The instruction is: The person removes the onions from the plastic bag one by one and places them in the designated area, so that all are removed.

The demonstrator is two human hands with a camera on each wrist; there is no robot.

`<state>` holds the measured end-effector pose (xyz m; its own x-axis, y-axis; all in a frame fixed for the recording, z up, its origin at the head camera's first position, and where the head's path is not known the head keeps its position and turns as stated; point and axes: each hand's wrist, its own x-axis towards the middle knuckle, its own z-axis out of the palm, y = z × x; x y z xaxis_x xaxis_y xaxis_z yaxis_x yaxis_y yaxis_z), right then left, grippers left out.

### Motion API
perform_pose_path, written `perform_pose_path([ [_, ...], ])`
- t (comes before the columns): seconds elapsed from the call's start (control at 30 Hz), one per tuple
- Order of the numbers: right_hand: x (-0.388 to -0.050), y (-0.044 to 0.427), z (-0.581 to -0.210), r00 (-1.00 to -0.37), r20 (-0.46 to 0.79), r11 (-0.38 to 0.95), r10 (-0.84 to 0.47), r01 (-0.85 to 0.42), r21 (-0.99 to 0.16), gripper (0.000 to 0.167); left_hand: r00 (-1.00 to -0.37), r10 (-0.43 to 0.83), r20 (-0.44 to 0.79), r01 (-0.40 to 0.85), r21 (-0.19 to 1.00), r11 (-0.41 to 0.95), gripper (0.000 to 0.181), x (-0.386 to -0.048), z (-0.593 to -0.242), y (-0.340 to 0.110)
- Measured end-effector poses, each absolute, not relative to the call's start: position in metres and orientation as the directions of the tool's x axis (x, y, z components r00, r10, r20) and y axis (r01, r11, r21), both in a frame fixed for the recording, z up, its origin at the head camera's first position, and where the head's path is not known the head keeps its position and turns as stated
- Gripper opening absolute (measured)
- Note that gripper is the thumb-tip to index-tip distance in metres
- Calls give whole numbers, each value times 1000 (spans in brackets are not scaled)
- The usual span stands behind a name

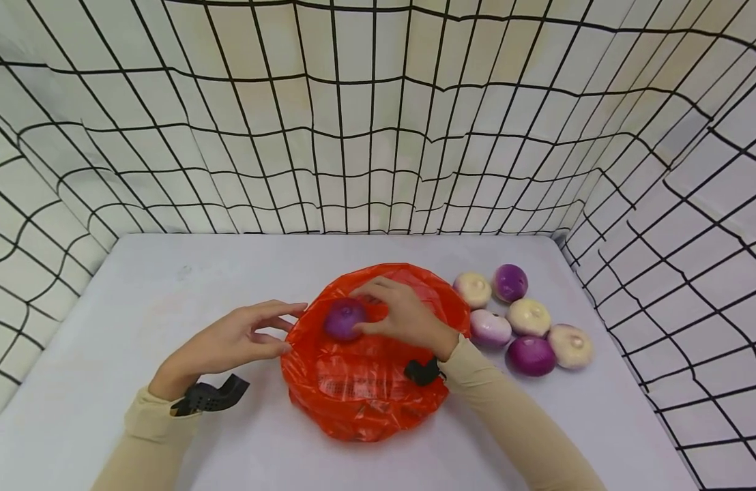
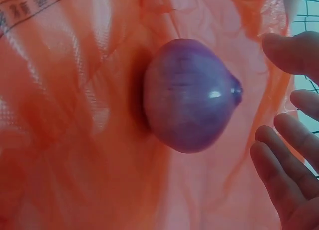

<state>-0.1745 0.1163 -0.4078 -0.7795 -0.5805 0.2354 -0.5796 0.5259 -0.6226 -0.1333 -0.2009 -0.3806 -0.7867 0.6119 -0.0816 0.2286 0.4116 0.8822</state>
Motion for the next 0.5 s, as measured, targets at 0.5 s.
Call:
perform_pose_path([
  [0.5,-185,107,-421,-756,170,560,-632,-598,-573,51,-794,603,-82,222,884,412,63,-135,-382,-202],
])
